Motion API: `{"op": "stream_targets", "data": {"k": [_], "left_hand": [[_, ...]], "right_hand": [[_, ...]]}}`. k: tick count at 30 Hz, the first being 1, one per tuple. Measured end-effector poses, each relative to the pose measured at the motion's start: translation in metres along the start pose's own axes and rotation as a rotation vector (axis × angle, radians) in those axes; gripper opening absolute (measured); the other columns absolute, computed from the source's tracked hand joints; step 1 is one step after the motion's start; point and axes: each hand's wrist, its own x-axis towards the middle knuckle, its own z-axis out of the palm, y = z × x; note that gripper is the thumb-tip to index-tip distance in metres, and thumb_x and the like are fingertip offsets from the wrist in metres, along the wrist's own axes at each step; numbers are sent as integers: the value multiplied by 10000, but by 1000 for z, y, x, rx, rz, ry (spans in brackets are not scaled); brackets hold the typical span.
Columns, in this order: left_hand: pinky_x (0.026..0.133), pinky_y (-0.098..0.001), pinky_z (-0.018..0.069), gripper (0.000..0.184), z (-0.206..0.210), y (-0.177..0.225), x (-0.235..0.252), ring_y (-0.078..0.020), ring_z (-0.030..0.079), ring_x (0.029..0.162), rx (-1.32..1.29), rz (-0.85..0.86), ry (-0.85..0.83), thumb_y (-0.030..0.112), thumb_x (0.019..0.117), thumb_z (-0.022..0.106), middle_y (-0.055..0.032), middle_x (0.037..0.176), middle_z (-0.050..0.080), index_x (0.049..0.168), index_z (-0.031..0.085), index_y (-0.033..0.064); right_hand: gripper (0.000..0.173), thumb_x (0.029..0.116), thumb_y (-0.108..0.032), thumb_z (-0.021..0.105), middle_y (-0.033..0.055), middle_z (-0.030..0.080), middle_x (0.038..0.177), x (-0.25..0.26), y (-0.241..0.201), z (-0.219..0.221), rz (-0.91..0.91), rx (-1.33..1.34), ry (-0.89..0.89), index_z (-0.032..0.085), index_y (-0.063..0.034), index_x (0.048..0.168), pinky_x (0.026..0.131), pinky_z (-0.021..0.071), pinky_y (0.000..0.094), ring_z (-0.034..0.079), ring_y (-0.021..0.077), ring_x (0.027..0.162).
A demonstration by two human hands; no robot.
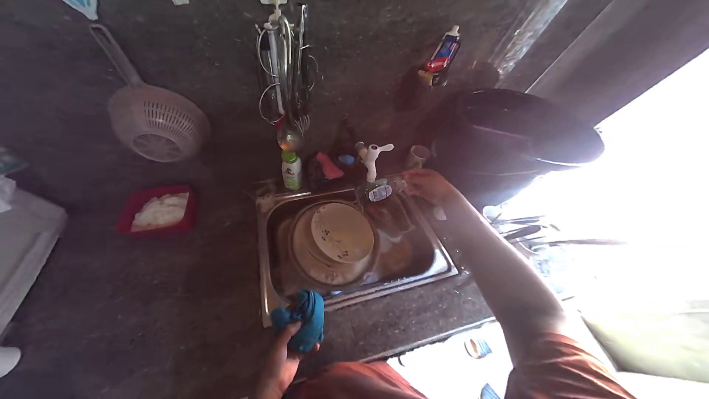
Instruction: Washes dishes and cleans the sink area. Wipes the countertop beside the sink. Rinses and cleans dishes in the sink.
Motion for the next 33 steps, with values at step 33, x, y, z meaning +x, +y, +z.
{"op": "stream_targets", "data": {"k": [33], "left_hand": [[634, -403, 615, 286, 2, -1, -11, -263, 710, 807, 41, 12, 48, 69, 1052, 418, -162, 1027, 680, 1310, 539, 37]], "right_hand": [[211, 1065, -100, 506, 44, 672, 1004, 9, 41, -10, -153, 280, 156, 578, -37, 1252, 695, 567, 272, 637, 92, 743]]}}
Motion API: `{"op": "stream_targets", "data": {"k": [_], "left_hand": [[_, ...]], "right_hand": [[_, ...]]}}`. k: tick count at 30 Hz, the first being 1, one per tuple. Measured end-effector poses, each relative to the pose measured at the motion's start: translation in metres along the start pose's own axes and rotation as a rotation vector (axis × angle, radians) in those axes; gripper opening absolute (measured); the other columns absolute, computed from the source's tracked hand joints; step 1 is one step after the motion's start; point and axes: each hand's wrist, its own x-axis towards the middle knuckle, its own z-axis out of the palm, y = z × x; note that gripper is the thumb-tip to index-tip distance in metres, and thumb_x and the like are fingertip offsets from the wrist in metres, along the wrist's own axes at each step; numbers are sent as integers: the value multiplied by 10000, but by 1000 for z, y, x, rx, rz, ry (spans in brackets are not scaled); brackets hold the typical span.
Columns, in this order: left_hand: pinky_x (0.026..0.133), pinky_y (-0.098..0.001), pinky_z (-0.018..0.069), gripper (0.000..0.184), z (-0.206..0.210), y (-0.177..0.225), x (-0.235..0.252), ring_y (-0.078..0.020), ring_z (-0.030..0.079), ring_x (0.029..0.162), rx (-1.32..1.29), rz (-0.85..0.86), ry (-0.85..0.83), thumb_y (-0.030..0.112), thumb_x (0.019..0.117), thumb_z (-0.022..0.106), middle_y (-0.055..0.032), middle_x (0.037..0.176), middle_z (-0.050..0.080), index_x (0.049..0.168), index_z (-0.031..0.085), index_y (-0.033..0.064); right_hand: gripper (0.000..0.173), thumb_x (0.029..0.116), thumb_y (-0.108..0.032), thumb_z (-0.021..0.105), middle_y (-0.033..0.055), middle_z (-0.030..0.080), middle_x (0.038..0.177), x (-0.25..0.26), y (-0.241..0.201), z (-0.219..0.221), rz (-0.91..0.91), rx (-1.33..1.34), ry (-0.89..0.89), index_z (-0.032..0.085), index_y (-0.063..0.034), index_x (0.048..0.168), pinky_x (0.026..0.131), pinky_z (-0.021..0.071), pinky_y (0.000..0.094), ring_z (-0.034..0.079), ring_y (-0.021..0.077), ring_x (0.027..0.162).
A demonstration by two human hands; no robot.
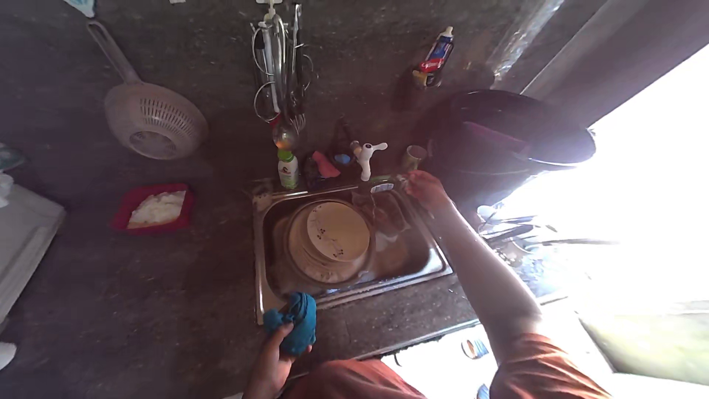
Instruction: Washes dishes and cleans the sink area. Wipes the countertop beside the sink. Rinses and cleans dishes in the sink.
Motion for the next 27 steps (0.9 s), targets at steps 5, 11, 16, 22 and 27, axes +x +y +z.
{"op": "stream_targets", "data": {"k": [5, 11, 16, 22, 27], "left_hand": [[647, -386, 613, 240, 2, -3, 0, -250, 707, 814, 30, -25, 4, 71, 1054, 432, -156, 1019, 677, 1264, 539, 27], [659, -402, 613, 257, 3, 1, -4, -258, 706, 824, 3, 5, 11, 62, 1055, 412, -166, 1026, 672, 1277, 532, 13], [653, -402, 615, 263, -7, -4, -4, -257, 707, 818, -18, 6, 36, 75, 1056, 410, -163, 1027, 674, 1281, 536, 21], [607, -387, 612, 240, -10, -10, -3, -245, 708, 768, -13, 12, 69, 84, 1055, 391, -142, 974, 679, 1242, 537, 44], [618, -388, 618, 247, -5, -9, 0, -247, 715, 782, 8, 9, 52, 80, 1051, 398, -143, 988, 688, 1249, 541, 44]], "right_hand": [[281, 1028, -102, 588, 166, 652, 1069, 1, -11, 55, -134, -468, -159, 599, 36, 1273, 710, 563, 345, 634, 164, 770], [321, 966, -115, 685, 239, 675, 1098, -5, -28, 103, -169, -775, -276, 626, 43, 1240, 872, 550, 528, 677, 337, 933], [397, 929, -241, 767, 231, 693, 1119, -10, -24, 114, -189, -861, -294, 665, 11, 1218, 965, 505, 577, 666, 365, 1055], [330, 943, -232, 744, 214, 701, 1077, -17, -14, 105, -230, -903, -291, 690, 11, 1159, 933, 522, 565, 677, 350, 1008], [283, 965, -244, 719, 171, 719, 1080, -2, -19, 75, -177, -869, -241, 713, -39, 1159, 927, 536, 542, 688, 308, 999]]}}
